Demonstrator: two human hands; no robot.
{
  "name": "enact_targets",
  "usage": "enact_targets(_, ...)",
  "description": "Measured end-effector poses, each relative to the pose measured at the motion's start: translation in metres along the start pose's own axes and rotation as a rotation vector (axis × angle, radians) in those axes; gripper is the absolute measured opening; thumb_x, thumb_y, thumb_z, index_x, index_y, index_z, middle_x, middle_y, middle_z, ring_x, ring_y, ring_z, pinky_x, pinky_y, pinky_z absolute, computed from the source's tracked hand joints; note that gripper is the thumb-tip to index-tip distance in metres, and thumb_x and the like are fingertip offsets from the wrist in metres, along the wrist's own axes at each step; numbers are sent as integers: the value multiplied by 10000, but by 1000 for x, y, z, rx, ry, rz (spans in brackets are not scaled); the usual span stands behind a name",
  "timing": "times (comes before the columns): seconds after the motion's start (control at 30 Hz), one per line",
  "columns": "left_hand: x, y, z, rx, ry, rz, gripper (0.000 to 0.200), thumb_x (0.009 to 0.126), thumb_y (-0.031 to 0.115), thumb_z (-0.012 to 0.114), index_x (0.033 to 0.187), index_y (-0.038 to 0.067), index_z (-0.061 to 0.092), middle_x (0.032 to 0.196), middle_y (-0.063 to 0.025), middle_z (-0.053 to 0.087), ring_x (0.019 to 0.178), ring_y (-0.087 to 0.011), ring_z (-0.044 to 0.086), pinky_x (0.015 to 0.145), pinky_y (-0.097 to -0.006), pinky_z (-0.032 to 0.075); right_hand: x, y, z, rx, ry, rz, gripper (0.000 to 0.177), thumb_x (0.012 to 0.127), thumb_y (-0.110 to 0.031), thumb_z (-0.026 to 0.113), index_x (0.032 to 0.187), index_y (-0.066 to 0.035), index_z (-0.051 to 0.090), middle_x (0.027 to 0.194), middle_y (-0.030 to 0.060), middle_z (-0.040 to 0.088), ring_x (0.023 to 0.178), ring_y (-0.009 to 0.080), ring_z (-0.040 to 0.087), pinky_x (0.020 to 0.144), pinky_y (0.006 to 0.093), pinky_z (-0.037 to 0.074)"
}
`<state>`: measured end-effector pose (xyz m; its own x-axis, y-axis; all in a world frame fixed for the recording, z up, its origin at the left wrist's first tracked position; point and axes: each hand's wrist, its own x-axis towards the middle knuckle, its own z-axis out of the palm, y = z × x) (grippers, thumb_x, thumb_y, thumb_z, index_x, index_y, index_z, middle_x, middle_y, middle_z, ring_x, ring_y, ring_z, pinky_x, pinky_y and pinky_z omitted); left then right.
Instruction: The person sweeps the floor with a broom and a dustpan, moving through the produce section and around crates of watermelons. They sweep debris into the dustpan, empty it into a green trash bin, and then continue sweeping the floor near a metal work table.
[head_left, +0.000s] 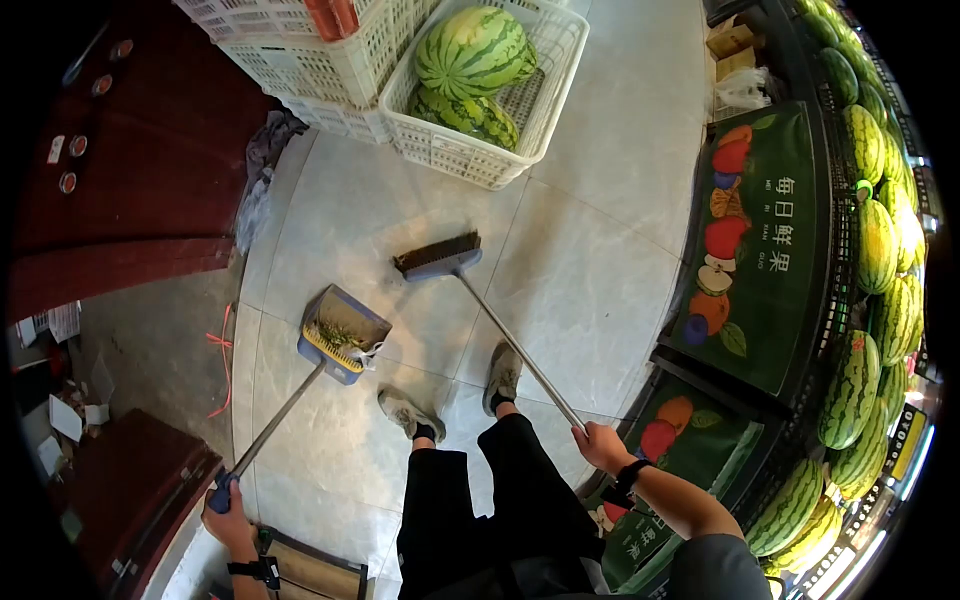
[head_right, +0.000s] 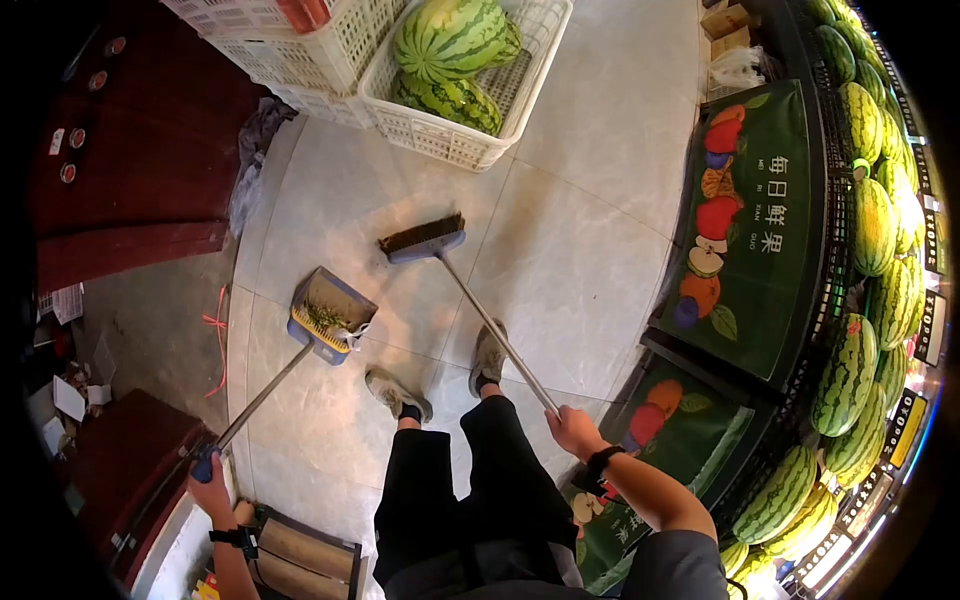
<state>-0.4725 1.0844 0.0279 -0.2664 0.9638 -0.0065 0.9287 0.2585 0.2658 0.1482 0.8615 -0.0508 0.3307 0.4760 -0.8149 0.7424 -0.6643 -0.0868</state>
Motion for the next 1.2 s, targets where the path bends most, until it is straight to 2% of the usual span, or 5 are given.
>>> enact_targets(0.27, -3, -9, 0, -75, -43, -64, 344, 784, 306, 781, 740, -9, 650, 638, -117, 652, 545, -251, 623, 567, -351, 485, 68, -71, -3, 40, 223, -126, 478, 953, -407, 487, 789, 33, 578, 760, 300, 612, 754, 497, 582, 689, 559, 458)
enact_targets(0.47, 2, -12, -8, -50, -130, -94, 342, 791, 319, 781, 810, -11, 692, 710, -132, 687, 623, -239, 669, 599, -342, 503, 102, -122, 16, 83, 82, 88, 547, 961, -436, 426, 867, 58, 640, 813, 289, 650, 823, 454, 636, 752, 512, 510)
enact_targets(0.87, 35, -22, -21, -42, -145, 100, 413, 737, 355, 808, 706, -10, 619, 591, -135, 576, 522, -267, 554, 544, -364, 440, -74, -67, 82, 161, 19, 121, 581, 932, -460, 453, 769, 58, 661, 788, 314, 631, 804, 494, 611, 784, 544, 483)
enact_targets(1.07, 63, -26, -17, 6, -126, 262, 423, 723, 365, 812, 719, -9, 614, 628, -186, 588, 574, -360, 576, 564, -416, 452, -119, -56, 39, 814, -94, 461, 508, 965, -492, 463, 780, -32, 572, 578, 33, 524, 449, 147, 511, 416, 308, 433)
enact_targets(1.2, 75, -56, -5, 59, -146, 326, 421, 709, 371, 820, 731, -2, 626, 637, -184, 598, 601, -389, 578, 601, -442, 460, -99, 8, -7, 964, 39, 552, 468, 966, -446, 487, 779, -23, 556, 578, 38, 517, 427, 141, 487, 391, 304, 416)
